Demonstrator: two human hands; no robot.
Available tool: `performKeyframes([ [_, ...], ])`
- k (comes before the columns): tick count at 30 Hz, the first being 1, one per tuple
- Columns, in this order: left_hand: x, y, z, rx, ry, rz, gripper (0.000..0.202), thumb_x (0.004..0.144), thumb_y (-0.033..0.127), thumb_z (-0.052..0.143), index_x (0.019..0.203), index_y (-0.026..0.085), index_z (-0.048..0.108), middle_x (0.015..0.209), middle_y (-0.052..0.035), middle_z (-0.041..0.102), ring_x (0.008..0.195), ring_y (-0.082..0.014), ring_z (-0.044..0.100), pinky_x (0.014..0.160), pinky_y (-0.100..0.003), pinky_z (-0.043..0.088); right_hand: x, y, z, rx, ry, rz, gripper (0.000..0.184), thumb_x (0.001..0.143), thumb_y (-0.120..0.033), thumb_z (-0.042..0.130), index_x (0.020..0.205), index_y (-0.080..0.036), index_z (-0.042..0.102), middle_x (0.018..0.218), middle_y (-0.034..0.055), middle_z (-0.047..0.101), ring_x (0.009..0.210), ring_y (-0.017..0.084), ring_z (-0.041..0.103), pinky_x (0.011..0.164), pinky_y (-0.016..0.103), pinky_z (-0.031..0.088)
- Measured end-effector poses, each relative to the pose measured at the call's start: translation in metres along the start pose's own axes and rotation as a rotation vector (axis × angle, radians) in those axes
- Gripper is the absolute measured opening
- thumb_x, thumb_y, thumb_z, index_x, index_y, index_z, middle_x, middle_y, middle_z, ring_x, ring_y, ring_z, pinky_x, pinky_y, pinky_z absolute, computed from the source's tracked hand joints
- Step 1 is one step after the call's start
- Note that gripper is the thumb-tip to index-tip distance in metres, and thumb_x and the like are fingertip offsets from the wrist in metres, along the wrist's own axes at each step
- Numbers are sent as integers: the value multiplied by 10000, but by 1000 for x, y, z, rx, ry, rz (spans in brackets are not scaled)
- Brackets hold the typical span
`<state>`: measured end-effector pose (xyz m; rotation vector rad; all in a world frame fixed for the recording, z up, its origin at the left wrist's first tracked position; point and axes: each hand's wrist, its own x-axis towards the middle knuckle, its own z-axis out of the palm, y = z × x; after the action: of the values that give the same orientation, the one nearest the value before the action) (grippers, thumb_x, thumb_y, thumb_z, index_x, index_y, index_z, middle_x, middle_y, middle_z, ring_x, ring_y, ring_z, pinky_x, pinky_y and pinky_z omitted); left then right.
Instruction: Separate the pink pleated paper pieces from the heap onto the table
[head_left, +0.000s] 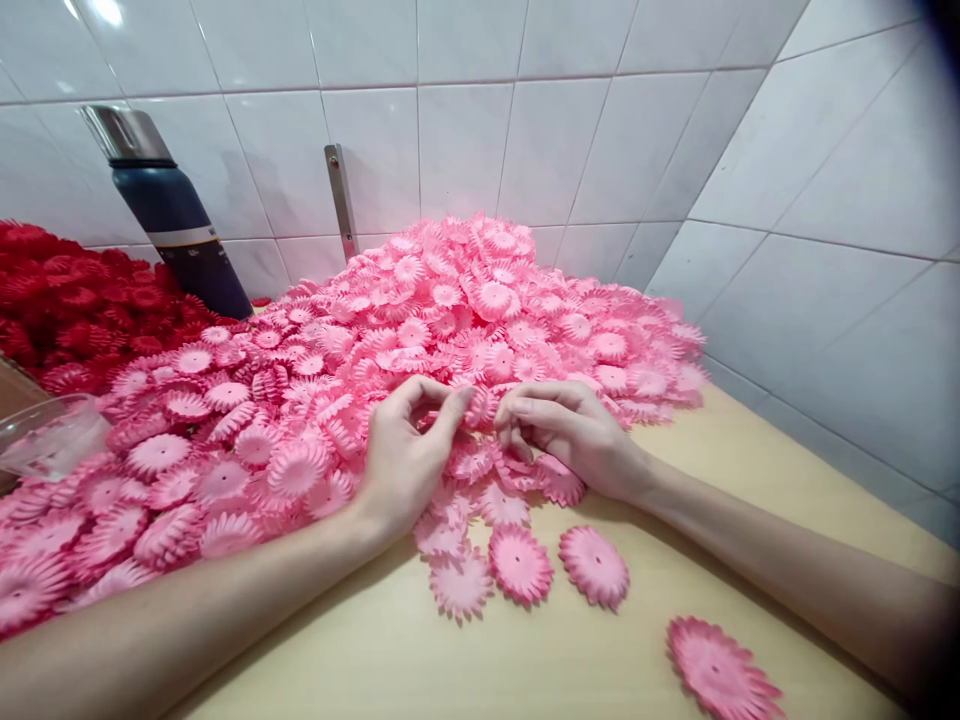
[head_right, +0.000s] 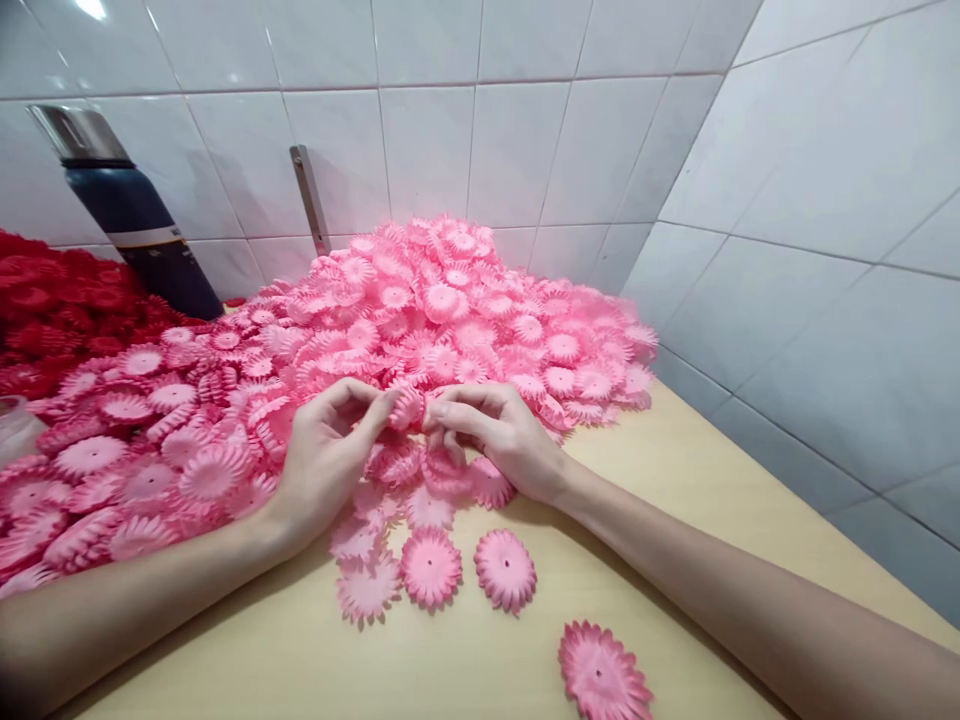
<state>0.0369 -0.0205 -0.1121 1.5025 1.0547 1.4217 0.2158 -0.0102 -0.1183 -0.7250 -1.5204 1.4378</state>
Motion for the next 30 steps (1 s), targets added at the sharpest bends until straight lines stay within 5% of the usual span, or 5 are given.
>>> performKeyframes([
  [7, -7, 9, 1, 94, -170, 37, 141, 798, 281, 677, 749, 150, 667, 733, -18, 675, 686, -136, 631, 628, -222, 493, -1, -2, 9, -225, 70, 55, 195, 666, -266, 809, 713, -162, 650, 624, -27, 600, 553, 90, 539, 503, 203, 421],
  [18, -4, -1, 0, 90, 20, 25, 204, 886, 338, 553, 762, 176, 547, 712, 8, 564, 670, -117, 533, 620, -216, 432, 2, -6, 6, -230, 28, 72, 198, 778, -247, 629, 610, -164, 566, 546, -35, 503, 482, 75, 429, 464, 211, 345],
  [21, -2, -1, 1, -41, 8, -43, 178, 899, 324, 532, 793, 184, 506, 727, 12, 555, 645, -114, 565, 604, -228, 471, 2, -3, 5, -228, 50, 50, 189, 719, -177, 608, 547, -169, 529, 518, -42, 474, 464, 72, 388, 448, 216, 302],
  [25, 3, -2, 2, -260, 168, -128, 200, 918, 338, 492, 797, 196, 417, 754, 21, 533, 604, -107, 591, 550, -242, 519, 0, 0, 1, -113, 60, -1, 258, 715, -158, 588, 477, -173, 487, 466, -42, 445, 442, 73, 370, 433, 222, 291],
  [30, 0, -3, 3, -129, 67, -46, 141, 861, 291, 588, 850, 184, 497, 835, -5, 571, 745, -123, 594, 687, -258, 533, 1, 0, 4, -111, 145, 31, 175, 744, -299, 725, 677, -163, 636, 599, -14, 582, 508, 86, 493, 468, 217, 387],
])
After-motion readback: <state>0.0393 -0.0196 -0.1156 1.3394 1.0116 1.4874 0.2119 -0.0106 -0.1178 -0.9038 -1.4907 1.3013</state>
